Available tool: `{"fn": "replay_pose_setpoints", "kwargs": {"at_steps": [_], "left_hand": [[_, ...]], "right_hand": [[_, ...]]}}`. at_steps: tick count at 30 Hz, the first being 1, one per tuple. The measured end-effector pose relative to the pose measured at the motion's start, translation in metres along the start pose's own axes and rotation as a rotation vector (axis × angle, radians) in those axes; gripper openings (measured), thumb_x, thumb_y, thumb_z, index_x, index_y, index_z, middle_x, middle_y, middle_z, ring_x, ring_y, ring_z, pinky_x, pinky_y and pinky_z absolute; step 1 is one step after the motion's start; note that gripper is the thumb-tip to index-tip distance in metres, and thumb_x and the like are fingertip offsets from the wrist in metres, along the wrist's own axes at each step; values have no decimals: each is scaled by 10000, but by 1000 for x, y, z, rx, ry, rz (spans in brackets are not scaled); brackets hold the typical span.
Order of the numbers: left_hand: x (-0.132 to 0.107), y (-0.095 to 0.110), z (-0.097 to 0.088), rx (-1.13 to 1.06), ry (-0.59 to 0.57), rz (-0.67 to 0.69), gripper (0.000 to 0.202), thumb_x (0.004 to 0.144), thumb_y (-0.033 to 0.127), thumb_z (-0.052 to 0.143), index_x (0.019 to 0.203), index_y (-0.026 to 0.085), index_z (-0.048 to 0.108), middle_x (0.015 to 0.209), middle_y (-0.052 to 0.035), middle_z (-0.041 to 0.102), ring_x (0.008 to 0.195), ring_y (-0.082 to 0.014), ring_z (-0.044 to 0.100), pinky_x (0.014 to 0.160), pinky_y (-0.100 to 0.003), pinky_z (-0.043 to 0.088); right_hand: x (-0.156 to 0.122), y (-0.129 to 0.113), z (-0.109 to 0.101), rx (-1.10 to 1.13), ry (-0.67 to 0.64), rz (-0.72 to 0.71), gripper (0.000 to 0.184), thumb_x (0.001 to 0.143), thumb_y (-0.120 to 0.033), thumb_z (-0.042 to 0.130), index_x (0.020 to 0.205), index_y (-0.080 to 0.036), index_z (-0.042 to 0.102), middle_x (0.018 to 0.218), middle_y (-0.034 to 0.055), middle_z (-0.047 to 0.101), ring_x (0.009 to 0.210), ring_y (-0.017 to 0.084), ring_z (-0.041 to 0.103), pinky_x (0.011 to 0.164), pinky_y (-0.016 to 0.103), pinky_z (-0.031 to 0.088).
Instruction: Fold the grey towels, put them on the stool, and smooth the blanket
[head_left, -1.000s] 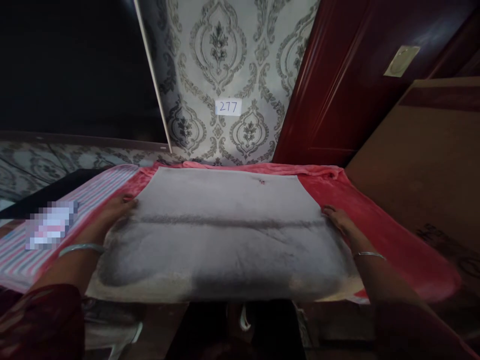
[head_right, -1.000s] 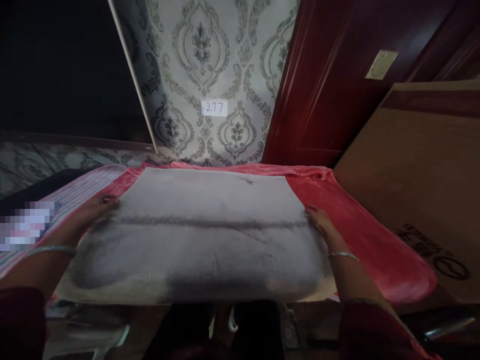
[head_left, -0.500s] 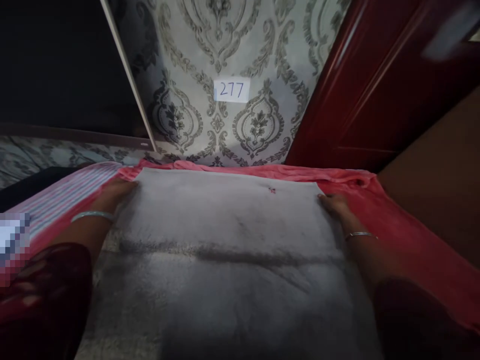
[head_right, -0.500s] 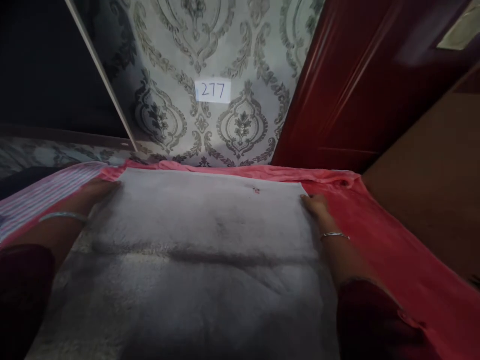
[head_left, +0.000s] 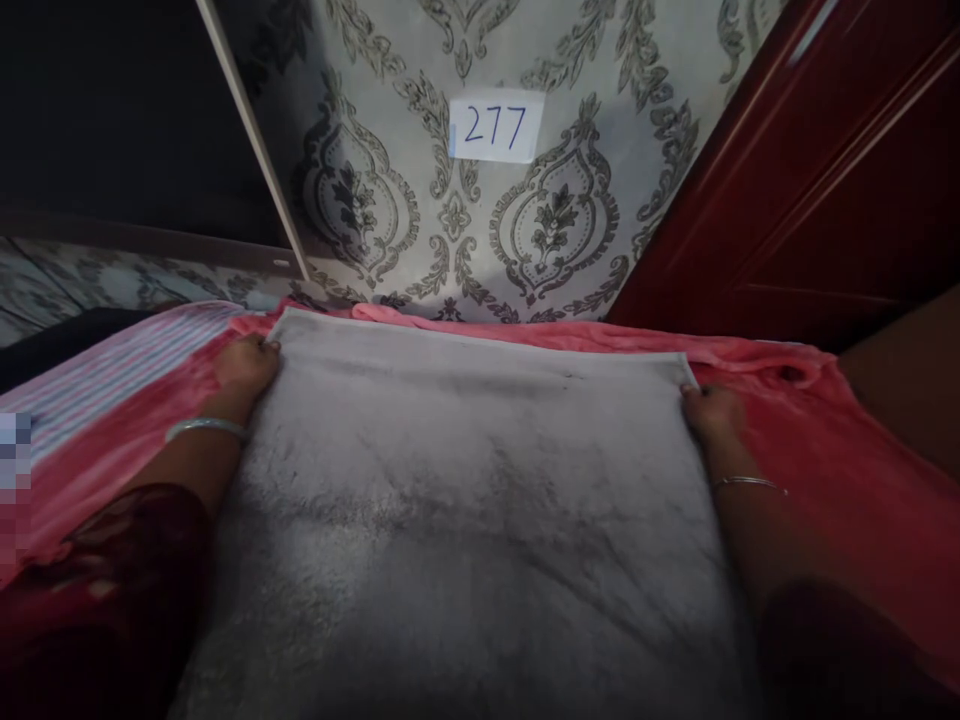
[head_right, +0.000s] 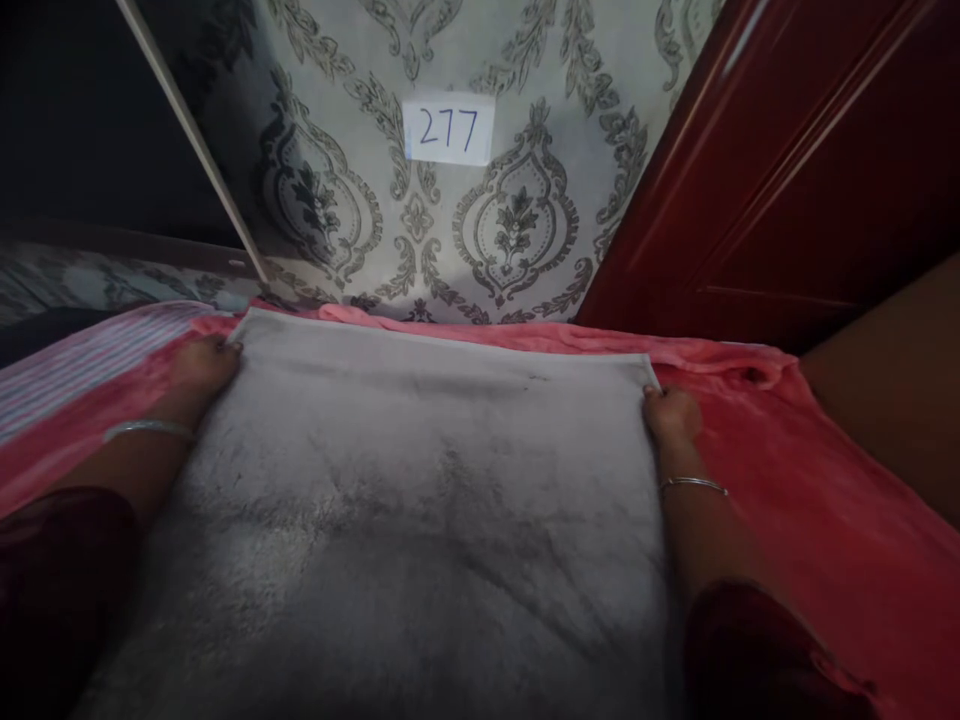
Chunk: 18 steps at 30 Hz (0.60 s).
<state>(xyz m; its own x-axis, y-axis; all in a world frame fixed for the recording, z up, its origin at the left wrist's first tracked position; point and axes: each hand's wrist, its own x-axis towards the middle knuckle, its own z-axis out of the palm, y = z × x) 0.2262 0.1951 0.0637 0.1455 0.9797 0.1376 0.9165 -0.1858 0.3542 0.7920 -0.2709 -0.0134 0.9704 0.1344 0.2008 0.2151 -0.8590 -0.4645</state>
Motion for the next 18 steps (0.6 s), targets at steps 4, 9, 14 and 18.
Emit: {"fn": "replay_pose_setpoints", "kwargs": {"at_steps": [4, 9, 14, 18], "left_hand": [[-5, 4, -4, 171, -7, -2, 499, 976, 396, 422, 1230, 26, 638, 1250, -255, 665, 1090, -306, 629, 830, -363, 477], [4, 22, -17, 73, -75, 43, 591, 977, 493, 456, 1312, 31, 609, 1152, -210, 706, 1000, -284, 659, 747, -317, 456], [17, 40, -27, 105, 21, 41, 520, 995, 417, 457, 1268, 15, 644, 1159, -225, 706, 1033, -278, 645, 790, -322, 445], [18, 37, -23, 45, 198, -11, 531, 1017, 401, 389, 1302, 20, 624, 1242, -253, 677, 1124, -310, 623, 862, -356, 450]], "right_hand": [[-2, -4, -1, -18, -10, 2, 337, 867, -420, 612, 980, -143, 767, 926, 218, 699, 938, 378, 671, 806, 491, 522], [5, -22, -8, 189, -54, -54, 387, 820, -436, 677, 1033, -122, 751, 790, 129, 689, 757, 281, 650, 720, 403, 517], [19, -36, -14, 248, 39, -81, 274, 869, -323, 595, 945, -106, 743, 794, 130, 682, 801, 283, 641, 772, 394, 507], [25, -34, -6, 353, 165, -37, 328, 899, -297, 543, 1030, -56, 721, 912, 198, 700, 865, 322, 651, 798, 412, 507]]}}
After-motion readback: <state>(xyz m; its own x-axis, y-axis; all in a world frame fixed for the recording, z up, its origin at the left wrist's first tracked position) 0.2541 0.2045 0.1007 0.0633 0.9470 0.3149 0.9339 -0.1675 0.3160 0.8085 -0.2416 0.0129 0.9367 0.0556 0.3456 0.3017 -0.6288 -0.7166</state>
